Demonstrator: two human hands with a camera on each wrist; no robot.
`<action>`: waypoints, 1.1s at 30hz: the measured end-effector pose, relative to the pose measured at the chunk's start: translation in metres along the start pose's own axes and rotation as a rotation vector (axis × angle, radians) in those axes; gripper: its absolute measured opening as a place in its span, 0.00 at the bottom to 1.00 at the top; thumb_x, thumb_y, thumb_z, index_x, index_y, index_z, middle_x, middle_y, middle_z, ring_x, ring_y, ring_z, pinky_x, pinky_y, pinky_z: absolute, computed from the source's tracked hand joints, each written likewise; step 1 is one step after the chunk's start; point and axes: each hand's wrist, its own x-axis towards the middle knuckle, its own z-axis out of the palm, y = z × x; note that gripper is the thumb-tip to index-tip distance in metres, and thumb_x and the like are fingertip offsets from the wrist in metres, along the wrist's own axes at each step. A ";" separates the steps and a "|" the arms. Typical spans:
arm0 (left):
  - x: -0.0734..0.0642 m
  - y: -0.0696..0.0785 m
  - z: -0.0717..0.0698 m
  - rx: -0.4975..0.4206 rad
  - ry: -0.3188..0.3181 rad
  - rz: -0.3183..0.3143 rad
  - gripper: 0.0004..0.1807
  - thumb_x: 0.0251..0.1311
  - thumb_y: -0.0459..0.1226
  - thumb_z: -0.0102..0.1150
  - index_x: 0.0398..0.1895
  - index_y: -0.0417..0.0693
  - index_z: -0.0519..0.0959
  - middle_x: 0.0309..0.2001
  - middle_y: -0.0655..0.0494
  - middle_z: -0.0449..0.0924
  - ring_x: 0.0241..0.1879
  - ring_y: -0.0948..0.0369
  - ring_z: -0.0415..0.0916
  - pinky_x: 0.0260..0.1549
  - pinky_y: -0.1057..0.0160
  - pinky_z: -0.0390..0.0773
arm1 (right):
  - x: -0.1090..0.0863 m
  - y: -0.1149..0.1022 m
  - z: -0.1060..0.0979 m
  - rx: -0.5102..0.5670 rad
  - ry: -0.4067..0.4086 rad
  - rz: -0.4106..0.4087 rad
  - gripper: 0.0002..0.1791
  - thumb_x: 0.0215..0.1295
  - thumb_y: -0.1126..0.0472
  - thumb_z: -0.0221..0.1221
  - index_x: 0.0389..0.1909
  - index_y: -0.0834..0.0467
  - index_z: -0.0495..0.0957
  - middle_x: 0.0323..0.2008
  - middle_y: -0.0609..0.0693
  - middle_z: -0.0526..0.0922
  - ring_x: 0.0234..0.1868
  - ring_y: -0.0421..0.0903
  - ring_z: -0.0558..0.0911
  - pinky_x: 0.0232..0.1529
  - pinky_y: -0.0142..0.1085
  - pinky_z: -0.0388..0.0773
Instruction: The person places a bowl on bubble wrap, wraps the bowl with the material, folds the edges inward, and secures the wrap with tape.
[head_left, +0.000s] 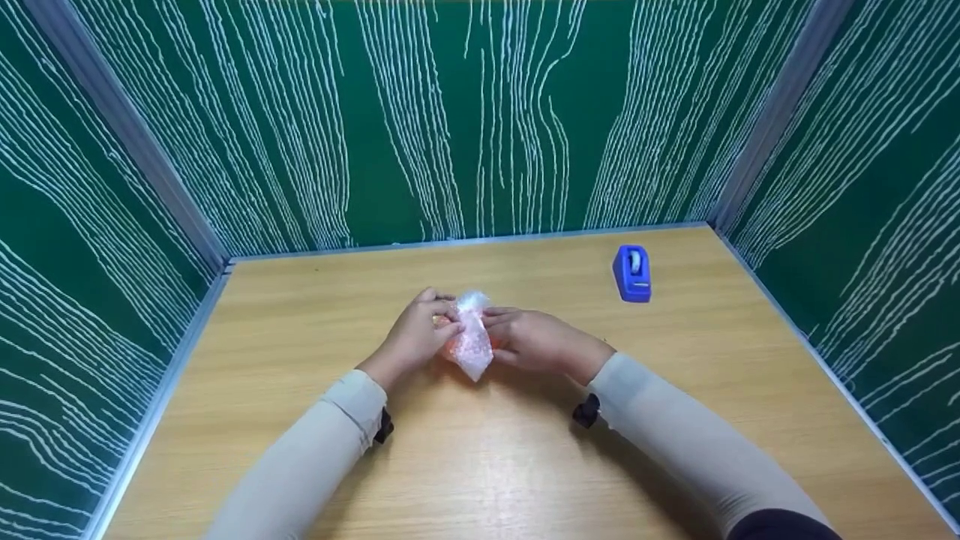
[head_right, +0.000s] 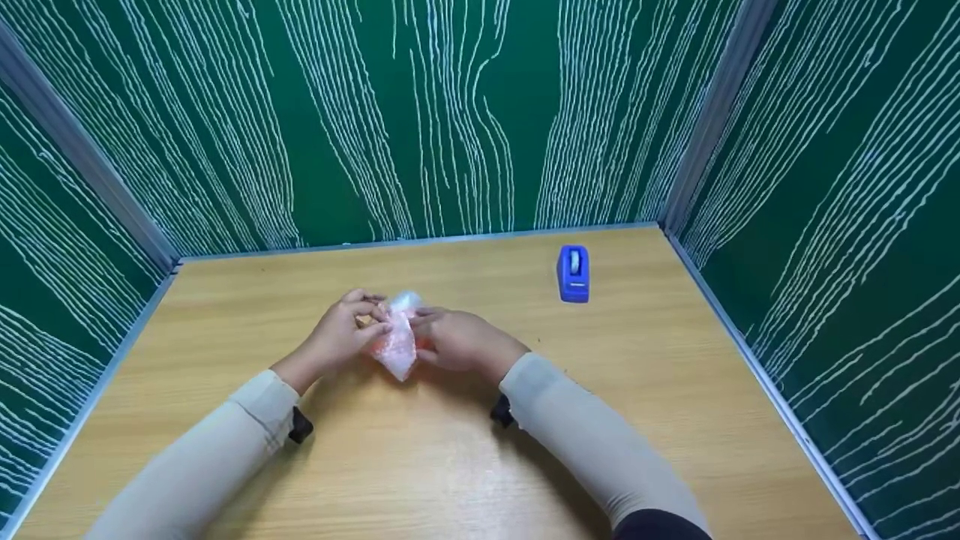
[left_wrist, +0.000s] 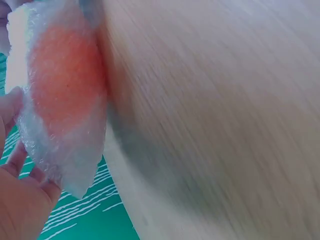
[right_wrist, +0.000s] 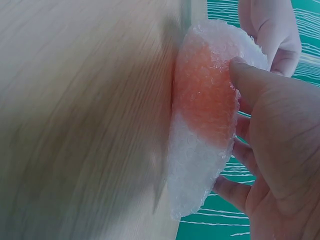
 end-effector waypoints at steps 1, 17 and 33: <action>0.001 0.000 0.001 0.003 0.003 -0.004 0.04 0.76 0.38 0.75 0.45 0.49 0.94 0.75 0.53 0.78 0.80 0.46 0.75 0.82 0.46 0.75 | 0.000 0.000 0.000 0.001 0.000 -0.001 0.25 0.85 0.43 0.64 0.75 0.46 0.85 0.78 0.44 0.83 0.86 0.50 0.73 0.87 0.50 0.69; 0.009 -0.006 0.011 0.018 -0.001 -0.059 0.06 0.71 0.33 0.77 0.34 0.48 0.90 0.68 0.53 0.81 0.72 0.49 0.77 0.77 0.50 0.82 | -0.006 0.000 0.000 0.021 0.110 -0.050 0.26 0.80 0.48 0.71 0.72 0.56 0.86 0.71 0.54 0.88 0.78 0.55 0.83 0.81 0.52 0.79; 0.014 -0.020 0.005 -0.062 0.021 -0.108 0.14 0.74 0.34 0.76 0.59 0.50 0.91 0.65 0.52 0.85 0.70 0.49 0.80 0.74 0.50 0.84 | -0.010 -0.003 0.005 -0.048 0.062 -0.104 0.21 0.80 0.52 0.71 0.70 0.49 0.88 0.67 0.45 0.92 0.76 0.52 0.84 0.83 0.51 0.76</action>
